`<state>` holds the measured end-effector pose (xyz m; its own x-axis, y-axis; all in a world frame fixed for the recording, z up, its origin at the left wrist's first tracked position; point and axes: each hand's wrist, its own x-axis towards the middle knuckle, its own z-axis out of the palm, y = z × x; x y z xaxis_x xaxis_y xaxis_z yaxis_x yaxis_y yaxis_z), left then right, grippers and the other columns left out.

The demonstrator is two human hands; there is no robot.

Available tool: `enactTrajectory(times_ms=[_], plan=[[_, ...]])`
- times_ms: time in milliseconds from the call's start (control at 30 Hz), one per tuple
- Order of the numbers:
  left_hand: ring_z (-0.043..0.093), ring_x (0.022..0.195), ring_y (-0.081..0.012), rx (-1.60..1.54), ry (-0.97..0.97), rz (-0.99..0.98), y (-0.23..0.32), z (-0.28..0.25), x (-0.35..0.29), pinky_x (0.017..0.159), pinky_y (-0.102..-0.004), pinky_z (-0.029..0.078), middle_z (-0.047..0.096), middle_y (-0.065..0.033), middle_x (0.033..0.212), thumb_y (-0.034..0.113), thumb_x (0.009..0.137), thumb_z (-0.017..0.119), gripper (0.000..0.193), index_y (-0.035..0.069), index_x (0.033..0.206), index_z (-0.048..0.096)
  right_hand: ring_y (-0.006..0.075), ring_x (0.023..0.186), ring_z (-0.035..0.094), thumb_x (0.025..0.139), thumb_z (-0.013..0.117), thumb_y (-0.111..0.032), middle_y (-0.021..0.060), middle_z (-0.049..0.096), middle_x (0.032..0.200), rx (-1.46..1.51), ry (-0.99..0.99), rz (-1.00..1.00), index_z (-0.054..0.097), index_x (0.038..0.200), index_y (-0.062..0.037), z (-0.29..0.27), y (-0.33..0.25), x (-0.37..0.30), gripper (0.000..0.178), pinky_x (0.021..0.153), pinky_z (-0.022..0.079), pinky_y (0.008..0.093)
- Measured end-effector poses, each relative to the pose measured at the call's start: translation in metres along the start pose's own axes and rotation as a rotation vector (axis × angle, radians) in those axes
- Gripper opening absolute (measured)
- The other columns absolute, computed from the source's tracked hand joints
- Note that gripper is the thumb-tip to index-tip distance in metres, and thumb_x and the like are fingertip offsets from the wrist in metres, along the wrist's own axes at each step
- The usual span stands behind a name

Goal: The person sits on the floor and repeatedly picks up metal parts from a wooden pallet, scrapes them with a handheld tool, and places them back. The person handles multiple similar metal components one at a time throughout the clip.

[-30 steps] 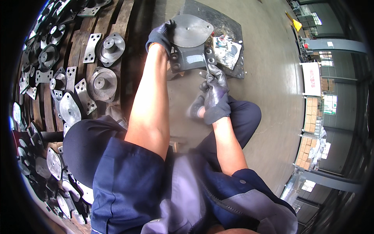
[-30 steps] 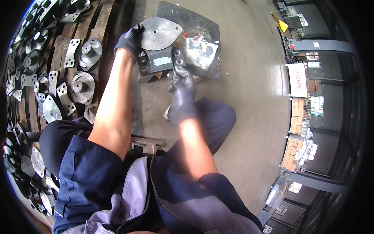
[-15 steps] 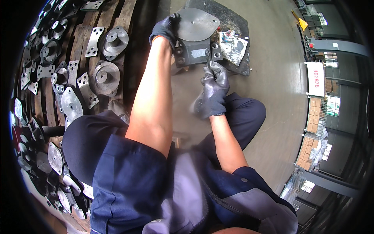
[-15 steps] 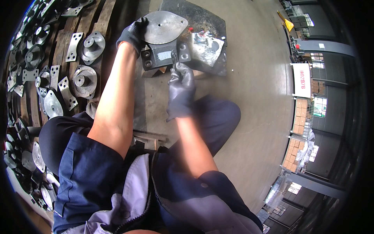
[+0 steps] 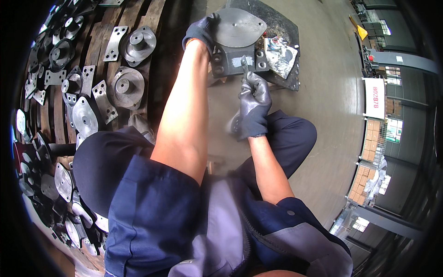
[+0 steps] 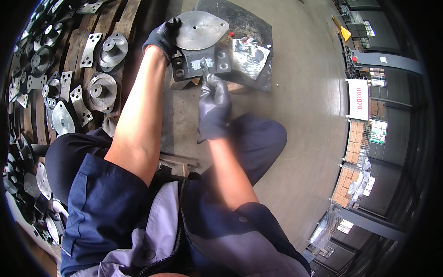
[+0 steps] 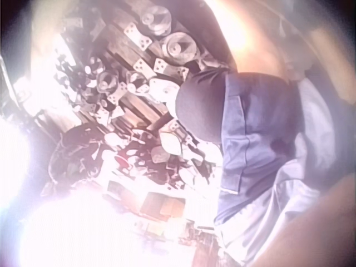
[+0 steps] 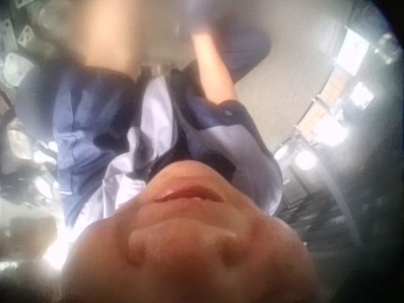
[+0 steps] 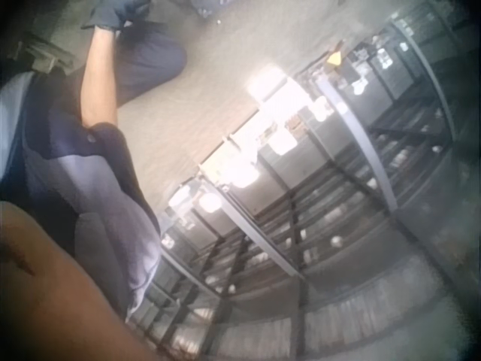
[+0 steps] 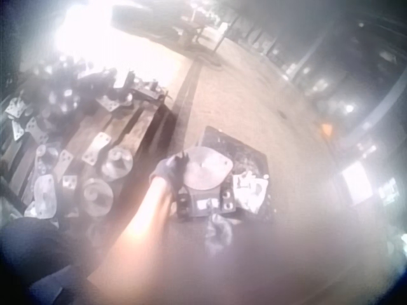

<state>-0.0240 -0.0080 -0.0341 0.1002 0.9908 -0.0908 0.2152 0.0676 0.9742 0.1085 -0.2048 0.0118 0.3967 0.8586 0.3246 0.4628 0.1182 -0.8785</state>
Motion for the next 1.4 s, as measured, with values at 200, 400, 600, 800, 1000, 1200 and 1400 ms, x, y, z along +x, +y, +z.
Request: enactTrajectory(times_ms=[200,400,600,800,1000,1200,1400], plan=[[0.054,0.087,-0.019,-0.663,0.048,-0.252,-0.012,0.01,0.017,0.075,-0.0322,0.045,0.059,-0.007,0.098,0.026,0.079,0.065,0.03,0.003,0.099,0.064,0.0119,0.09,0.059,0.08,0.061,0.007,0.0069,0.065,0.097,-0.042,-0.045,-0.086,0.061,0.101,0.0001,0.002,-0.001,-0.002,0.022,0.08,0.048,0.0241],[0.056,0.072,-0.0213,-1.045,0.095,-0.451,-0.005,0.015,0.016,0.068,-0.0342,0.044,0.066,-0.0068,0.082,0.029,0.076,0.071,0.03,0.002,0.089,0.068,0.0091,0.09,0.057,0.082,0.06,0.007,0.0042,0.064,0.097,0.163,-0.089,0.12,0.062,0.102,0.0014,0.003,0.004,-0.006,0.02,0.081,0.047,0.0227],[0.057,0.073,-0.0218,-0.967,0.139,-0.434,0.009,0.011,0.007,0.07,-0.0343,0.045,0.066,-0.0075,0.085,0.028,0.076,0.07,0.031,0.002,0.092,0.068,0.0079,0.087,0.058,0.082,0.059,0.008,0.0029,0.065,0.096,0.475,-0.054,0.327,0.063,0.099,0.0001,0.005,-0.001,-0.006,0.019,0.081,0.048,0.0229],[0.056,0.072,-0.0209,-1.024,0.201,-0.432,0.004,0.003,0.002,0.072,-0.0343,0.045,0.066,-0.0068,0.083,0.028,0.077,0.071,0.027,0.004,0.088,0.068,0.011,0.074,0.058,0.084,0.057,0.005,0.0052,0.065,0.086,-0.008,-0.33,0.097,0.064,0.098,-0.0009,-0.007,-0.03,-0.006,0.017,0.069,0.048,0.023],[0.051,0.064,-0.0154,-0.843,0.092,-0.241,-0.032,0.018,0.033,0.062,-0.0284,0.04,0.061,-0.0012,0.072,0.029,0.079,0.071,0.022,0.008,0.082,0.067,0.0084,0.062,0.049,0.089,0.057,-0.018,0.0039,0.059,0.1,0.694,-0.305,0.661,0.054,0.112,-0.0073,-0.075,-0.027,0.01,0.025,0.053,0.045,0.0264],[0.058,0.087,-0.0188,-0.032,0.044,0.151,-0.056,0.003,0.056,0.08,-0.0288,0.046,0.064,-0.0071,0.097,0.022,0.091,0.051,0.024,0.005,0.105,0.061,0.0072,0.052,0.045,0.092,0.047,-0.01,0.0044,0.063,0.077,0.074,0.037,0.65,0.059,0.107,-0.0067,-0.115,-0.006,0.054,0.019,0.046,0.04,0.0247],[0.059,0.091,-0.0216,0.409,-0.009,0.304,-0.033,0.003,0.051,0.085,-0.0331,0.048,0.064,-0.01,0.101,0.023,0.097,0.041,0.032,0.001,0.114,0.057,0.0145,0.06,0.057,0.086,0.052,-0.01,0.0089,0.066,0.075,-0.374,0.227,0.253,0.064,0.094,-0.0049,-0.141,0.111,0.107,0.015,0.055,0.047,0.0292]])
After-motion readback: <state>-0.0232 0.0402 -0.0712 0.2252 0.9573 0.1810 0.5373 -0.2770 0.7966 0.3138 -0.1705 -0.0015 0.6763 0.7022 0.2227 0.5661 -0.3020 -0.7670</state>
